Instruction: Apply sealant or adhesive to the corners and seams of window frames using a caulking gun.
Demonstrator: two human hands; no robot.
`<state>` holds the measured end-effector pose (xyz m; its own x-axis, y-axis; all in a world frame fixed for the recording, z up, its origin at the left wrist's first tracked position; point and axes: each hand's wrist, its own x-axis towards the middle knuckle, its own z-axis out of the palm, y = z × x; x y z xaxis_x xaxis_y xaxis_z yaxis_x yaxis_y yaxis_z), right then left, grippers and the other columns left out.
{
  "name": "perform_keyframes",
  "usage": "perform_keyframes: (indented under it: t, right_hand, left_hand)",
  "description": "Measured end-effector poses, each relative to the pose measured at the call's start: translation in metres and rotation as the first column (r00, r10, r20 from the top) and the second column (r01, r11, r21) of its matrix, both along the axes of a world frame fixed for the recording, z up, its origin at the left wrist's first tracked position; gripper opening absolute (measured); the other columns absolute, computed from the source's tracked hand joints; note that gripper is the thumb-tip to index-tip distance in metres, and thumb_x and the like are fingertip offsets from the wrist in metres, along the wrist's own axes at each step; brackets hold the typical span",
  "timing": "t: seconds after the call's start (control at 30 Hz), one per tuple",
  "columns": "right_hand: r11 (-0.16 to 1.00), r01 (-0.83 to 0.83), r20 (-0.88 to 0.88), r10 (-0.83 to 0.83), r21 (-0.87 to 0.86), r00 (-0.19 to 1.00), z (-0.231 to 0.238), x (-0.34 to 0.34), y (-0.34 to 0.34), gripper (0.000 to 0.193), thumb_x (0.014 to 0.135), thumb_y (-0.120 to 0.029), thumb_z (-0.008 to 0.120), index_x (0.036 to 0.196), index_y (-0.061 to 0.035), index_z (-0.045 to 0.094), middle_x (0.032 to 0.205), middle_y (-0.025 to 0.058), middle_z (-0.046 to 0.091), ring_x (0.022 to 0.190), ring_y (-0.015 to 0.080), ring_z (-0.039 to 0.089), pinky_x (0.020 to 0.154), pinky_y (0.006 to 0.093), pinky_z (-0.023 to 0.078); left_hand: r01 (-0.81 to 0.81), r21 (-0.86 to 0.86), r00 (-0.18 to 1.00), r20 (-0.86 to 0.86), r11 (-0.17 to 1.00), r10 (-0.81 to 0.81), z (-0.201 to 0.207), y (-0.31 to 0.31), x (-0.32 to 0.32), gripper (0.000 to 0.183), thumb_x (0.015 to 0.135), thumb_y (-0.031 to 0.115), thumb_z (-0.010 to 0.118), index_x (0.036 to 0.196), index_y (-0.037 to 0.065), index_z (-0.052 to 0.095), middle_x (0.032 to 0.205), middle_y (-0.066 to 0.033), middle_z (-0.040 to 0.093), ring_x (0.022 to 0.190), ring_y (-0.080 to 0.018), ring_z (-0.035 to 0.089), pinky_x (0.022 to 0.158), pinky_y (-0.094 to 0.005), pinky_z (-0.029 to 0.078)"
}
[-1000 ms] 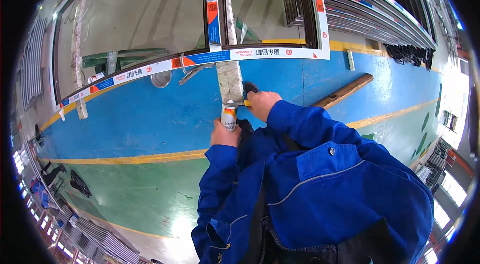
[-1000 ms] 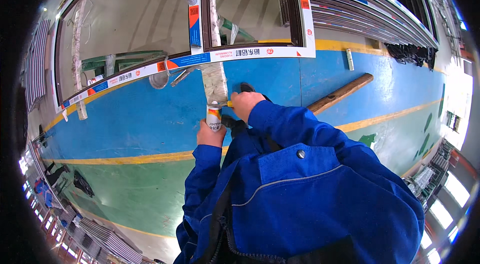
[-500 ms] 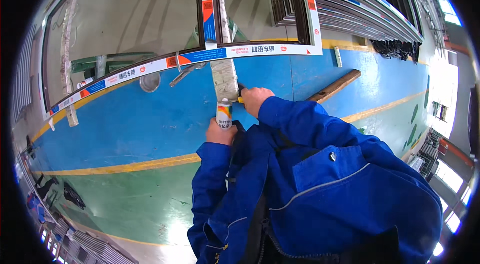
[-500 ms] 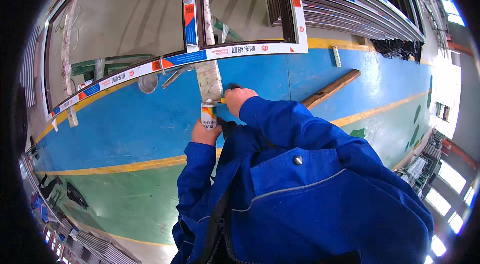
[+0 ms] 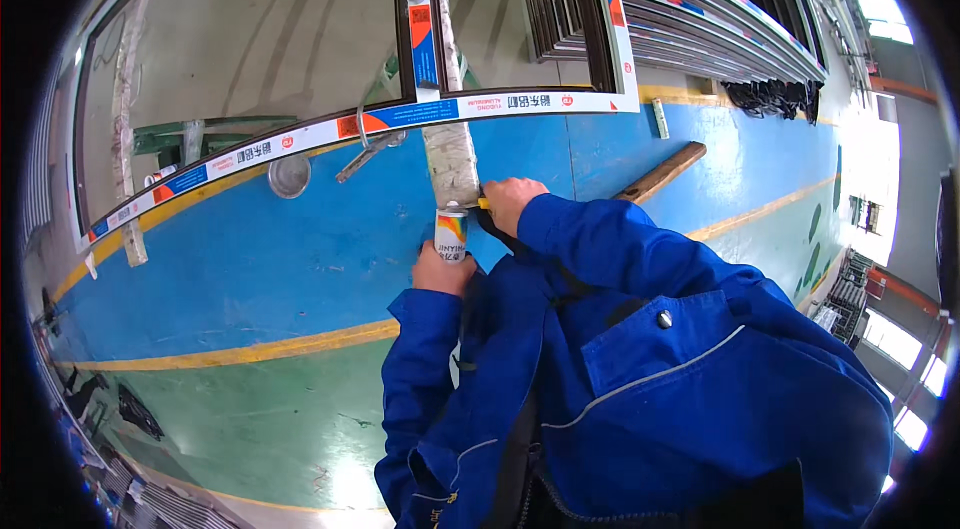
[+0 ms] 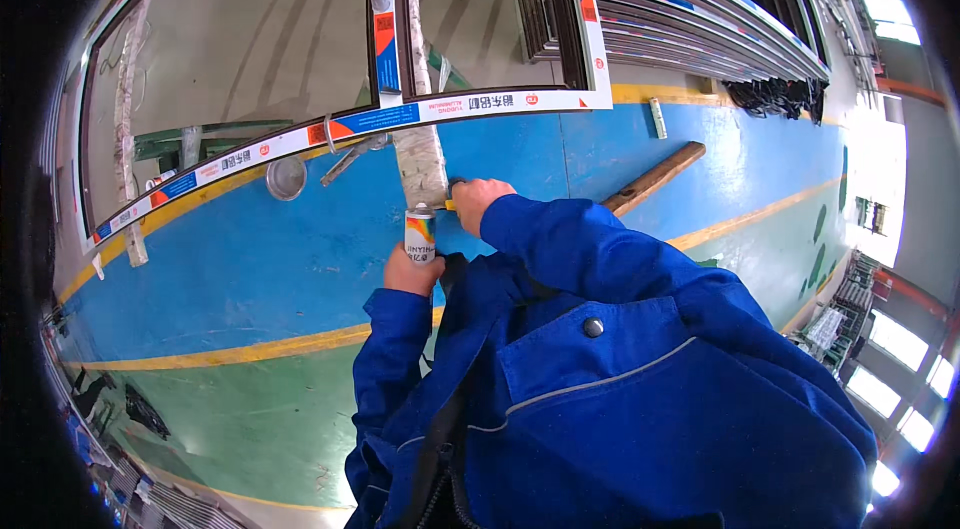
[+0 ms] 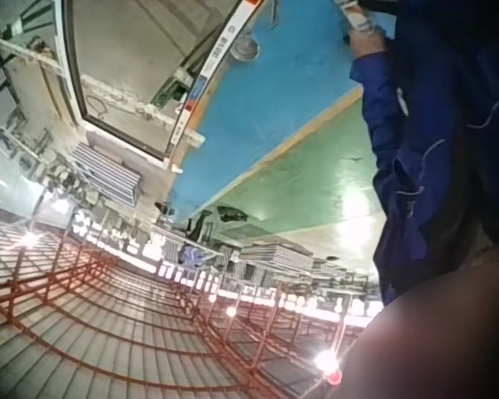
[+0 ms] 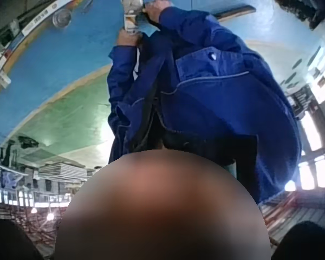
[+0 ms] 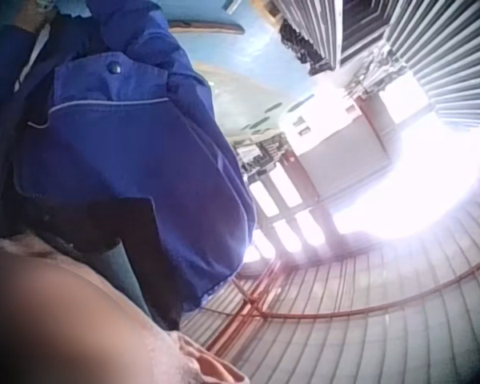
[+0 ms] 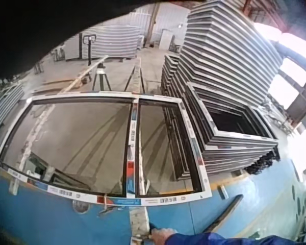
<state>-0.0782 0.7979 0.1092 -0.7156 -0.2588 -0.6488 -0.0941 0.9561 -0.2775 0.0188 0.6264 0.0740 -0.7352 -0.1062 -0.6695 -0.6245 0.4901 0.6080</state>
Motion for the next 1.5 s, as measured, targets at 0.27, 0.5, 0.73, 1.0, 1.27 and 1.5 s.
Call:
perform_keyframes:
  t: [0.27,0.5,0.73,1.0,1.27,1.5]
  right_hand:
    - [1.000,0.018,0.001,-0.018,0.021,1.000,-0.004,0.005,0.002,0.021,0.084,-0.024,0.056,0.093,-0.0063,0.062,0.087,0.0214,0.067,0.082,0.0392,0.065,0.070,0.0479,0.053]
    - [1.000,-0.007,-0.017,0.007,0.020,1.000,0.001,0.000,-0.002,0.021,0.082,-0.021,0.056,0.095,-0.0054,0.063,0.088,0.0208,0.067,0.082,0.0381,0.066,0.071,0.0473,0.053]
    - [0.997,-0.019,0.012,0.019,0.069,1.000,0.007,0.001,-0.002,0.020,0.082,-0.015,0.055,0.097,-0.0042,0.065,0.093,0.0206,0.068,0.087,0.0363,0.067,0.074,0.0448,0.054]
    - [0.998,-0.017,0.006,0.016,0.068,1.000,0.005,0.003,0.000,0.021,0.082,-0.014,0.055,0.097,-0.0045,0.067,0.095,0.0195,0.068,0.088,0.0356,0.067,0.074,0.0438,0.054]
    - [0.998,0.009,0.024,-0.011,0.065,1.000,0.015,0.001,-0.004,0.021,0.083,-0.016,0.054,0.094,-0.0044,0.066,0.093,0.0203,0.068,0.088,0.0369,0.066,0.074,0.0452,0.054]
    - [0.996,0.024,0.021,-0.025,0.084,0.999,0.017,0.003,-0.003,0.021,0.084,-0.016,0.053,0.094,-0.0045,0.068,0.095,0.0200,0.068,0.089,0.0358,0.067,0.075,0.0440,0.054]
  left_hand:
    - [-0.014,-0.188,0.998,0.064,0.982,0.026,0.013,0.014,-0.002,0.041,0.067,0.025,0.070,0.095,-0.001,0.054,0.092,-0.0270,0.064,0.088,-0.0440,0.063,0.076,-0.0482,0.051]
    - [0.030,0.026,0.999,-0.032,0.999,-0.029,0.002,-0.002,-0.003,0.044,0.068,0.024,0.066,0.101,0.000,0.049,0.091,-0.0274,0.064,0.087,-0.0450,0.062,0.074,-0.0501,0.050]
    - [0.042,-0.166,0.996,-0.069,0.985,-0.054,0.009,0.012,0.003,0.043,0.071,0.020,0.067,0.101,-0.002,0.044,0.088,-0.0279,0.063,0.083,-0.0457,0.062,0.070,-0.0516,0.050]
    - [0.066,-0.327,0.984,-0.133,0.943,-0.115,0.013,0.021,0.009,0.042,0.073,0.020,0.067,0.099,-0.001,0.042,0.084,-0.0272,0.062,0.080,-0.0456,0.061,0.068,-0.0538,0.049]
    - [0.103,-0.209,0.991,-0.057,0.972,-0.118,0.014,0.014,0.003,0.042,0.074,0.020,0.067,0.100,-0.001,0.041,0.088,-0.0278,0.061,0.082,-0.0450,0.061,0.068,-0.0530,0.049]
    - [0.095,-0.352,0.978,-0.144,0.931,-0.154,0.025,0.021,0.007,0.042,0.075,0.020,0.066,0.100,-0.002,0.041,0.087,-0.0279,0.061,0.081,-0.0447,0.061,0.068,-0.0528,0.049]
